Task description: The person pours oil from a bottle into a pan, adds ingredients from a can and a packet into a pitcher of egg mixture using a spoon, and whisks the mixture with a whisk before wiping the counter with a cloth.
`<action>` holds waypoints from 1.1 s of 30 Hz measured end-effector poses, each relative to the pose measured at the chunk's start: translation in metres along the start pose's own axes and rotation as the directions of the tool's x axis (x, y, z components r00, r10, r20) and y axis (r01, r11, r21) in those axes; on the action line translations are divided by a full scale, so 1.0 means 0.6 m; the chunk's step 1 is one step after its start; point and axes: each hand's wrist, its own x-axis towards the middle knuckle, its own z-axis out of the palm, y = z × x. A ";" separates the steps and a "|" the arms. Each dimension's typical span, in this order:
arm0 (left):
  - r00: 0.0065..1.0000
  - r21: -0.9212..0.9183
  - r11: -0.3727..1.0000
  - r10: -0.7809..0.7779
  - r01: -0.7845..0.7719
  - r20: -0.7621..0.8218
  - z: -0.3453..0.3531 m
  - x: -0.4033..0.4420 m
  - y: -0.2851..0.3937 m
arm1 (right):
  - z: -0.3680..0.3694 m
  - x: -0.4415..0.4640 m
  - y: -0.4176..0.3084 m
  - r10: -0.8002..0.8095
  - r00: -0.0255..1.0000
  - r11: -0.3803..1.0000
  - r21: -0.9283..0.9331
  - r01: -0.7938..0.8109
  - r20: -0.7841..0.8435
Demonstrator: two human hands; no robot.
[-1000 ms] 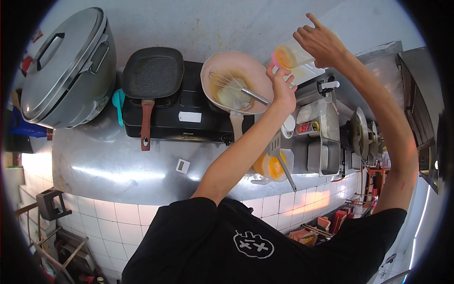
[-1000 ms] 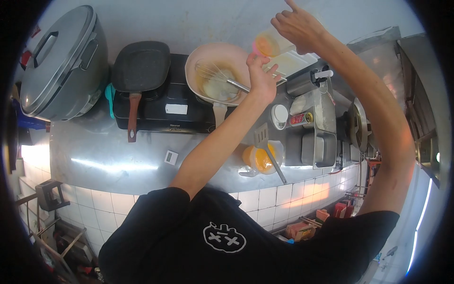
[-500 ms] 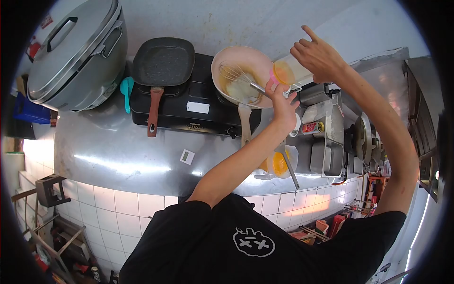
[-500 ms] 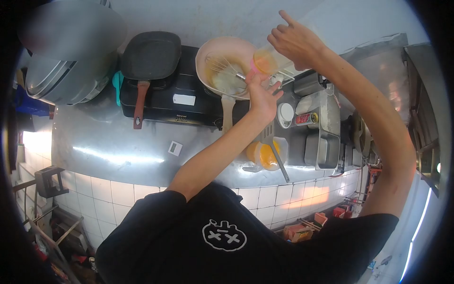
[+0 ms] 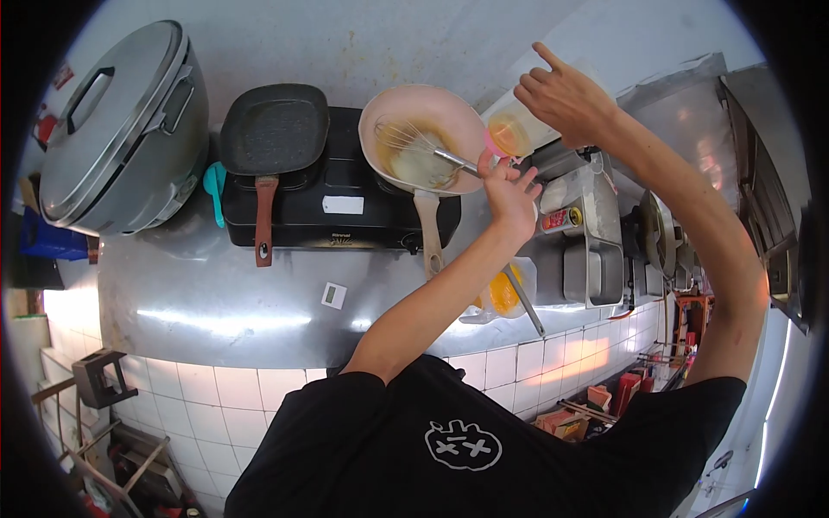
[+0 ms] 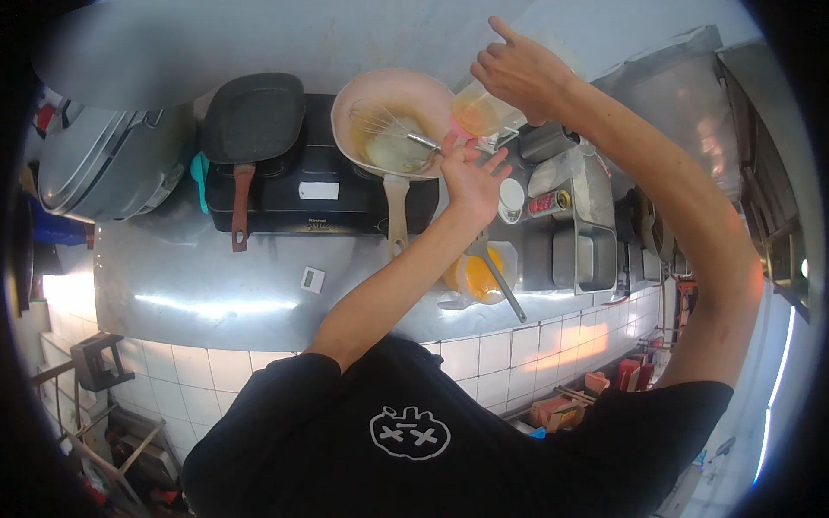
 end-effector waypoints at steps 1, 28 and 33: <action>1.000 0.007 1.000 0.000 0.000 0.004 0.000 -0.001 -0.002 | 0.000 -0.002 0.000 0.005 1.000 1.000 0.007 -0.005 0.003; 0.953 0.622 0.782 0.217 -0.041 -0.209 -0.081 0.197 0.188 | 0.252 0.101 -0.201 0.685 0.678 0.327 0.944 0.042 -0.267; 0.968 0.629 0.778 0.155 0.003 -0.195 -0.062 0.140 0.171 | 0.264 0.112 -0.214 0.711 0.629 0.314 0.942 0.115 -0.314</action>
